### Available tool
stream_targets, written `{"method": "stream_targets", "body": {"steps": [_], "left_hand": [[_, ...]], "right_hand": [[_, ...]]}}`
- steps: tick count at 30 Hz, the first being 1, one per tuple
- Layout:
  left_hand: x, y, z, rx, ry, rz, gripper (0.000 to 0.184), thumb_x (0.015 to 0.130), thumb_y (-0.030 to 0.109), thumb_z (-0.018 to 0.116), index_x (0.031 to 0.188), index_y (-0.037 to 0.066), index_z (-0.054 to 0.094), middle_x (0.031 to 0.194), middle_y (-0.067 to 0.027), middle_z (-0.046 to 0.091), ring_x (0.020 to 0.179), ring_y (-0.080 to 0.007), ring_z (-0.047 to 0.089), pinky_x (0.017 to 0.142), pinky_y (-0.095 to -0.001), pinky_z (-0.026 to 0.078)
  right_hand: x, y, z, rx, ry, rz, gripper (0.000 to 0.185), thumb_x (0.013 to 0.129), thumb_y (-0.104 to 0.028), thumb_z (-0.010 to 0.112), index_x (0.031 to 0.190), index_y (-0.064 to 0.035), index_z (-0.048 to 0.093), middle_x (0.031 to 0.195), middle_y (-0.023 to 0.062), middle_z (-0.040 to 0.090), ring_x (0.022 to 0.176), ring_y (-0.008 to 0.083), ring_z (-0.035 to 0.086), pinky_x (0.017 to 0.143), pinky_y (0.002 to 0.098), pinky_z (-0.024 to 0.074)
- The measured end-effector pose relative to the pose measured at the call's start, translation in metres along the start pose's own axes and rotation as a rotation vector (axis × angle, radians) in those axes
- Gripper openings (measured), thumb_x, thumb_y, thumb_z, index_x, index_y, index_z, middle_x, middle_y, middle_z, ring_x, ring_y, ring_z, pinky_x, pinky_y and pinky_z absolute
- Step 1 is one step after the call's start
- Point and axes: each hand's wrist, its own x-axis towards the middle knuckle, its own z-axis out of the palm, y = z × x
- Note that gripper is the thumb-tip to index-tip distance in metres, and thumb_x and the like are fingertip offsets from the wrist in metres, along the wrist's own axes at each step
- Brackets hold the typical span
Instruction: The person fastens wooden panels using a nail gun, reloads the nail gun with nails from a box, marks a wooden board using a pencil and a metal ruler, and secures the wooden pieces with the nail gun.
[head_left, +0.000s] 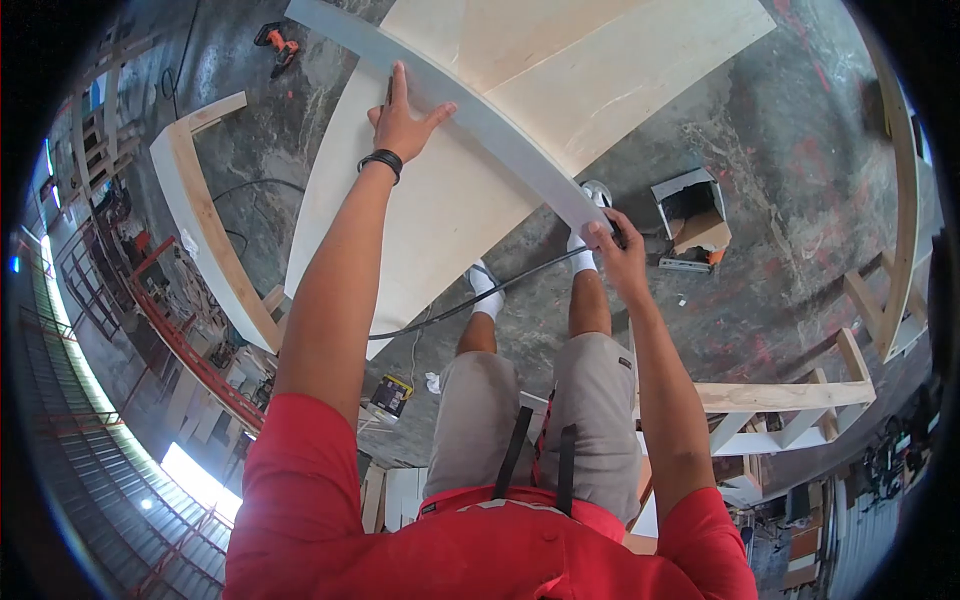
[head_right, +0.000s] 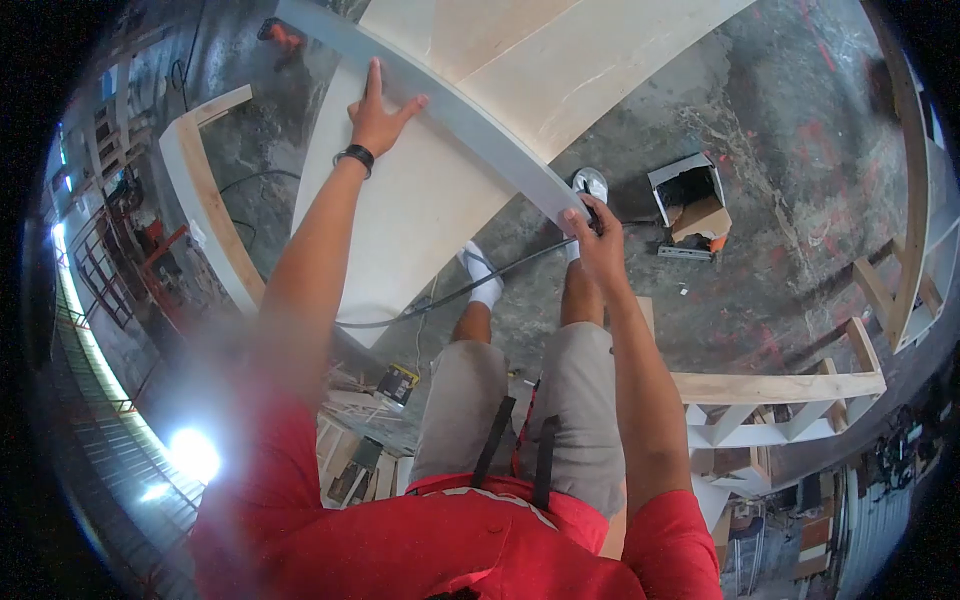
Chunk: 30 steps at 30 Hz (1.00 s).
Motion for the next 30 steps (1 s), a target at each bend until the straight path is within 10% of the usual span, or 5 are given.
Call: {"method": "stream_targets", "body": {"steps": [30], "left_hand": [[-0.002, 0.008, -0.008, -0.042, -0.033, -0.039, 0.114, 0.079, 0.062, 0.068, 0.152, 0.002, 0.004, 0.156, -0.0218, 0.021, 0.143, -0.0312, 0.025, 0.111, -0.0382, 0.015]], "right_hand": [[0.003, 0.002, -0.002, 0.031, -0.042, -0.071, 0.034, 0.09, -0.021, 0.068, 0.113, 0.0029, 0.062, 0.097, 0.007, 0.066, 0.09, 0.0124, 0.059, 0.082, 0.027, 0.0474]]}}
